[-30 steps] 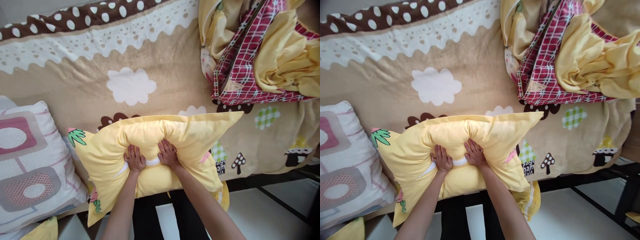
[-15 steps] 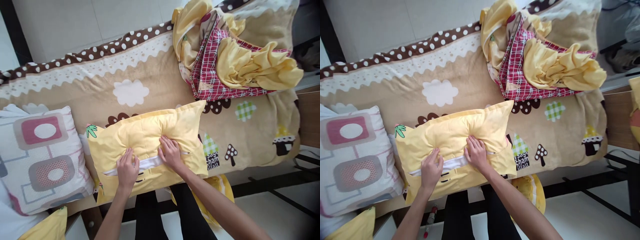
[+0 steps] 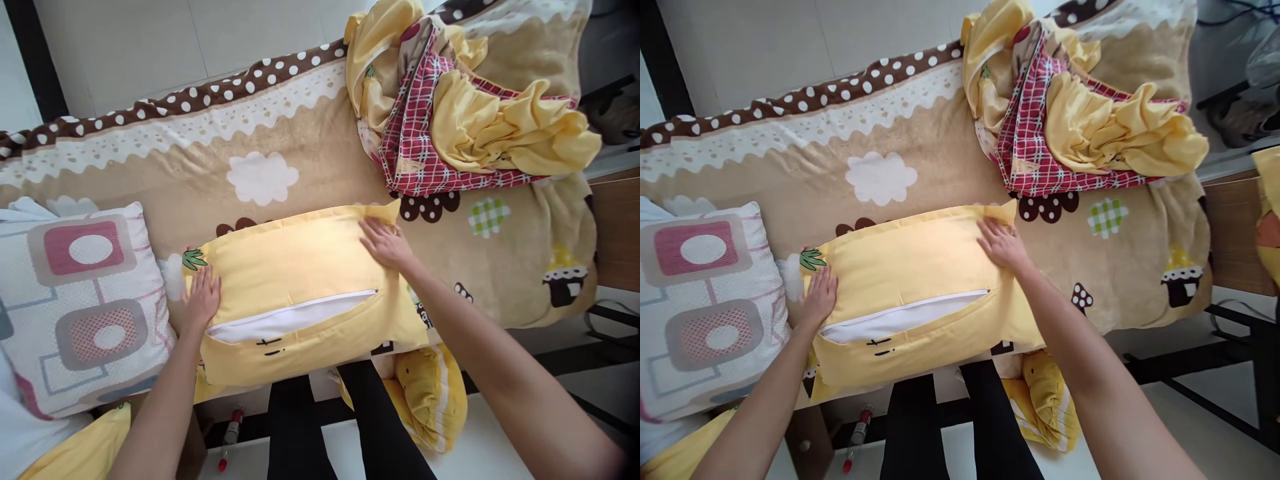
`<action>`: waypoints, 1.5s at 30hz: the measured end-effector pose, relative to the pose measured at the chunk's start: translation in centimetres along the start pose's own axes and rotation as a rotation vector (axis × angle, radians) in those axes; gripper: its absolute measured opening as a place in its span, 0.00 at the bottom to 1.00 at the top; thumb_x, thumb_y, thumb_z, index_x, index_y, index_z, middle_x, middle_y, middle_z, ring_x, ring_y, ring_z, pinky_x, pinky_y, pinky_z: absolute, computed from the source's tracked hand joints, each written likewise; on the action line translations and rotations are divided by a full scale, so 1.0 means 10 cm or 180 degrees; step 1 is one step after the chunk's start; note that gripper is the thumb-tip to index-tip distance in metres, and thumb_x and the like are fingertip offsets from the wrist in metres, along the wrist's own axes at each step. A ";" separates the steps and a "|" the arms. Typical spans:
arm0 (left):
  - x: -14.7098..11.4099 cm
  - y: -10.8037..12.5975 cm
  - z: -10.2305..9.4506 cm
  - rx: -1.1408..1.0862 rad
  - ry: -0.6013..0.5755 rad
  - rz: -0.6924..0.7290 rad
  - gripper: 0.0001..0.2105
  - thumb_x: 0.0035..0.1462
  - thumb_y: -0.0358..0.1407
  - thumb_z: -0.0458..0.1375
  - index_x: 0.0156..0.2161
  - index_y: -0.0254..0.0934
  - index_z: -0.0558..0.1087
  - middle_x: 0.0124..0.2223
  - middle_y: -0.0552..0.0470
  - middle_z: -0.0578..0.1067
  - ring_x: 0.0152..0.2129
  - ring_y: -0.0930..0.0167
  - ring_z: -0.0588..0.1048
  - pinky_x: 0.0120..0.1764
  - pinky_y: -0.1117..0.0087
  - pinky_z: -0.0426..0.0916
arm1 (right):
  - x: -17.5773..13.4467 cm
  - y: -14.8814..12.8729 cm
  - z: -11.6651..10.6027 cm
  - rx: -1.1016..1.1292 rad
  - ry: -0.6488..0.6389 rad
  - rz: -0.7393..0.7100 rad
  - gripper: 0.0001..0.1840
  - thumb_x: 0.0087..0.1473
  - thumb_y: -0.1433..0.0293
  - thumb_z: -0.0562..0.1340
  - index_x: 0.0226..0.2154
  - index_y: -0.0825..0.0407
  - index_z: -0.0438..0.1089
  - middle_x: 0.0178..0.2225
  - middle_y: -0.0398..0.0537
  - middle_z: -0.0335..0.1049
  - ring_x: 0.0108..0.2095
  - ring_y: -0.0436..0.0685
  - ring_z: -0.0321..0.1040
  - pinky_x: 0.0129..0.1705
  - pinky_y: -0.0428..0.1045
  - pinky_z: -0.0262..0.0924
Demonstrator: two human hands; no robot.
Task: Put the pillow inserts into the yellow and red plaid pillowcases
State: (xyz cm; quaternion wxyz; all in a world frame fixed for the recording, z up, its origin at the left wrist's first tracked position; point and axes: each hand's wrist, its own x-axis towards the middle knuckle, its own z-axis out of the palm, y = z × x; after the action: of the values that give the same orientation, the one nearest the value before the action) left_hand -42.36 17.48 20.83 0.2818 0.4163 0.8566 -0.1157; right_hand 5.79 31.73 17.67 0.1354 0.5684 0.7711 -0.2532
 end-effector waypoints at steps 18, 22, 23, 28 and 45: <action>-1.46 0.28 0.87 -0.0611 0.1091 0.0304 0.33 0.65 0.46 0.45 0.70 0.32 0.47 0.70 0.31 0.50 0.68 0.56 0.49 0.66 0.47 0.40 | -1.48 -0.59 1.09 0.0629 0.1630 0.0715 0.35 0.66 0.63 0.43 0.71 0.49 0.33 0.67 0.59 0.53 0.66 0.64 0.52 0.60 0.61 0.44; -1.15 0.34 0.60 -0.0560 0.1291 0.0255 0.33 0.62 0.44 0.51 0.69 0.36 0.51 0.71 0.34 0.51 0.68 0.55 0.51 0.64 0.46 0.45 | -1.28 -0.52 1.10 0.0842 0.1656 0.0682 0.34 0.65 0.63 0.44 0.70 0.48 0.36 0.66 0.58 0.54 0.65 0.63 0.53 0.59 0.59 0.45; -1.11 0.32 0.50 -0.0520 0.1347 0.0156 0.34 0.60 0.44 0.54 0.68 0.38 0.53 0.71 0.35 0.50 0.68 0.54 0.51 0.64 0.45 0.45 | -1.27 -0.50 1.06 0.0883 0.1588 0.0639 0.33 0.66 0.62 0.45 0.70 0.47 0.38 0.66 0.58 0.56 0.65 0.62 0.54 0.59 0.59 0.46; -1.00 -0.06 0.23 -0.0739 0.1182 -0.0630 0.35 0.54 0.40 0.58 0.66 0.32 0.56 0.68 0.31 0.57 0.65 0.51 0.56 0.62 0.45 0.53 | -1.45 -0.28 0.93 0.1076 0.1139 0.0853 0.32 0.65 0.54 0.45 0.67 0.46 0.52 0.66 0.56 0.55 0.64 0.63 0.55 0.60 0.60 0.47; -1.04 -0.30 -0.06 -0.0713 0.0213 -0.0727 0.33 0.50 0.32 0.54 0.64 0.31 0.59 0.60 0.31 0.68 0.58 0.49 0.67 0.56 0.47 0.65 | -2.05 0.18 1.02 0.0223 0.0559 0.1720 0.28 0.61 0.51 0.47 0.24 0.52 0.69 0.20 0.54 0.67 0.25 0.60 0.65 0.32 0.53 0.56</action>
State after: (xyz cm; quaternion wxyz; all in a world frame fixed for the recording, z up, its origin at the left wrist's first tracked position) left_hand -39.83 9.14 27.26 0.2829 0.2858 0.9148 -0.0369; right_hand 13.13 10.07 18.93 0.1109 0.7773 0.5912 -0.1841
